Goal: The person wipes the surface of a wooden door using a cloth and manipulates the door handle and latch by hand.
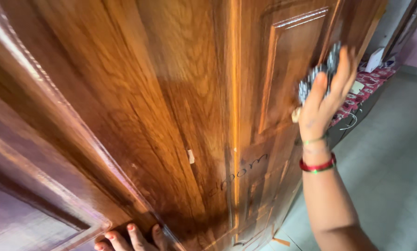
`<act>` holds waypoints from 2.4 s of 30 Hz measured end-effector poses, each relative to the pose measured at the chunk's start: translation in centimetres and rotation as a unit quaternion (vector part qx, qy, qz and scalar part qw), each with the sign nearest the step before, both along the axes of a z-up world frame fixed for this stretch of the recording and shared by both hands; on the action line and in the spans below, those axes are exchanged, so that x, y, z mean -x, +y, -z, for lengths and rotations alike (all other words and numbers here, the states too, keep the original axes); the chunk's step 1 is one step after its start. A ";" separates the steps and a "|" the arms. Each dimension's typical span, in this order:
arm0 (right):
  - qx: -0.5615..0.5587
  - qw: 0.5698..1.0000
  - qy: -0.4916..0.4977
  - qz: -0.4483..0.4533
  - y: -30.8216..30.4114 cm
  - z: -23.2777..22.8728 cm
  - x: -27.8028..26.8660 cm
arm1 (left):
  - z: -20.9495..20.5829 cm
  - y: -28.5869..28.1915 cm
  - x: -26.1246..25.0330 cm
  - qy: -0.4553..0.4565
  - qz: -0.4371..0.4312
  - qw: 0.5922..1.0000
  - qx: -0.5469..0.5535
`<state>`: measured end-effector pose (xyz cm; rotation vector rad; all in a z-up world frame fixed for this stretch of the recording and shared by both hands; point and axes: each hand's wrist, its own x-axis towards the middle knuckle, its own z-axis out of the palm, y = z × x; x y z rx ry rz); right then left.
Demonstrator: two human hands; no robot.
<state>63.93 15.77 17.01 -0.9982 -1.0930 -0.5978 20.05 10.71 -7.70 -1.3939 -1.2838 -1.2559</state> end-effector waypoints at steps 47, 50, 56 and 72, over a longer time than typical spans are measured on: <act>0.017 0.973 -0.223 -0.055 -5.4 11.4 21.4 | -3.1 -2.4 0.7 0.078 -0.052 0.995 0.037; 0.077 0.990 -0.071 -0.098 -5.7 11.9 17.1 | -2.8 -2.6 0.9 0.084 -0.051 0.994 0.040; 0.088 0.974 0.199 -0.064 -5.0 10.2 14.3 | -3.2 -2.4 0.7 0.075 -0.052 0.995 0.028; 0.092 0.988 -0.097 -0.074 -6.8 14.7 19.6 | -2.8 -2.8 1.4 0.075 -0.033 0.996 0.045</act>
